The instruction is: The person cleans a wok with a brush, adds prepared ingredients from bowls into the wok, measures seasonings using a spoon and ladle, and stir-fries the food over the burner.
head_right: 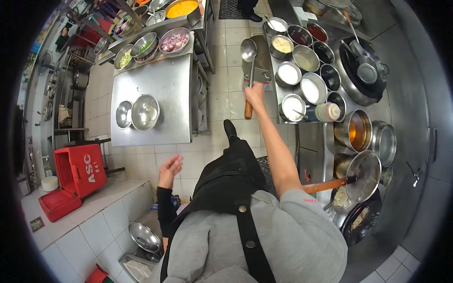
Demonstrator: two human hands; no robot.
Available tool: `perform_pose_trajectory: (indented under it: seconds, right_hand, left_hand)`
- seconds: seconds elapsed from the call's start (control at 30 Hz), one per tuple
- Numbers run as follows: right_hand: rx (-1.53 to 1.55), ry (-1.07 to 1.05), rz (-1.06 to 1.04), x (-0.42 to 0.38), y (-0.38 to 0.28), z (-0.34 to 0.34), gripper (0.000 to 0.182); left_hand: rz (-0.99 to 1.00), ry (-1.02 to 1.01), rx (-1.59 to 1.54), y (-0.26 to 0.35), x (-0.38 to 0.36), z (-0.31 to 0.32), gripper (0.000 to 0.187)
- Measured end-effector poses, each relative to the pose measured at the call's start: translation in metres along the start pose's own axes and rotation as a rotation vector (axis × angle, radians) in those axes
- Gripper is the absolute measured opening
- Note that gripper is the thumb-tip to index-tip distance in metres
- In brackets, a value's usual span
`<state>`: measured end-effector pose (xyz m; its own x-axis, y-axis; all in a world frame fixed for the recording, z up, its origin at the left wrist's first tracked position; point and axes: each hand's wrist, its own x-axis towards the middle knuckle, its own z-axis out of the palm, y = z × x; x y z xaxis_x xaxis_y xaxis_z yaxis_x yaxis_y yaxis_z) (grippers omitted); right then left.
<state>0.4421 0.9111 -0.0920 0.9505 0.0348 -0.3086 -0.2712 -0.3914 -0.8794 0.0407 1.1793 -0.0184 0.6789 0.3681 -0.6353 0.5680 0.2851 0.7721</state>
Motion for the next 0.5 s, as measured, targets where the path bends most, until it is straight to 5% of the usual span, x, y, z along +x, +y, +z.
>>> perform_pose_trajectory:
  seconds: [0.2, 0.5]
  right_hand:
    - [-0.205, 0.210, 0.007, 0.173, 0.028, 0.030, 0.028]
    - [-0.165, 0.256, 0.196, 0.256, 0.042, 0.039, 0.024]
  left_hand:
    - [-0.101, -0.168, 0.268, 0.036, 0.017, 0.044, 0.044]
    - [-0.079, -0.194, 0.448, 0.123, 0.062, 0.076, 0.043]
